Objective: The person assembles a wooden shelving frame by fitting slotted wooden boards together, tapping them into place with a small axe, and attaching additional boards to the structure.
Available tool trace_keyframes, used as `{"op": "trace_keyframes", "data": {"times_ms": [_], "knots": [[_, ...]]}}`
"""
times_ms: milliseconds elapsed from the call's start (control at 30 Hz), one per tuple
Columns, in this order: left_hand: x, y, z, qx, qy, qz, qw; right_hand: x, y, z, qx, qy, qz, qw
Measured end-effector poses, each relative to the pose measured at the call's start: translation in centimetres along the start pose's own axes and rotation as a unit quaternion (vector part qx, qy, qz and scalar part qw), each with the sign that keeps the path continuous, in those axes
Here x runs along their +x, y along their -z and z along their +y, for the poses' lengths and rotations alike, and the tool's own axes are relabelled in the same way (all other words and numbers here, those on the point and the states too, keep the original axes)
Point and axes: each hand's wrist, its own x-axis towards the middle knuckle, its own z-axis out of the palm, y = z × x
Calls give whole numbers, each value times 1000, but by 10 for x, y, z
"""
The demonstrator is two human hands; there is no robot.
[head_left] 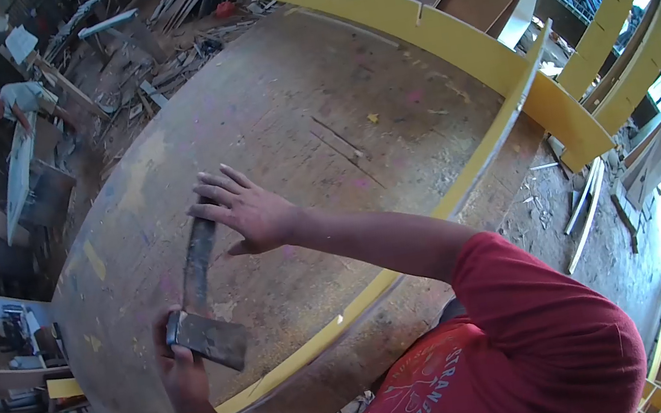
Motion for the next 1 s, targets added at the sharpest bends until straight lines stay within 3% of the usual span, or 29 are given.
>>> {"op": "trace_keyframes", "data": {"times_ms": [67, 167, 267, 367, 433, 533, 667, 767, 1000], "knots": [[-13, -59, 15, -60, -2, -32, 998, -15, 59, 10, 35, 38, 45, 998], [-26, -129, 10, -170, 33, -93, 981, -64, 170, 23, 37, -25, -55, 997], [-33, -262, 22, -265, 45, -127, 955, -151, 271, 39, 27, -85, -13, 996], [-28, -362, -6, -235, 49, -185, 953, -255, 369, 66, 41, -202, -13, 978], [-20, -412, -39, 79, 38, -192, 977, -330, 416, 85, 64, -270, 16, 961], [15, -532, -77, 378, -68, -242, 891, -433, 481, 106, 75, -432, 30, 898], [66, -645, -149, 509, -114, -190, 832, -545, 554, 132, 109, -631, 28, 768], [101, -702, -179, 567, -168, -194, 783, -575, 605, 135, 155, -669, 111, 718], [141, -775, -203, 626, -83, -218, 744, -596, 673, 159, 302, -684, 202, 632]]}}
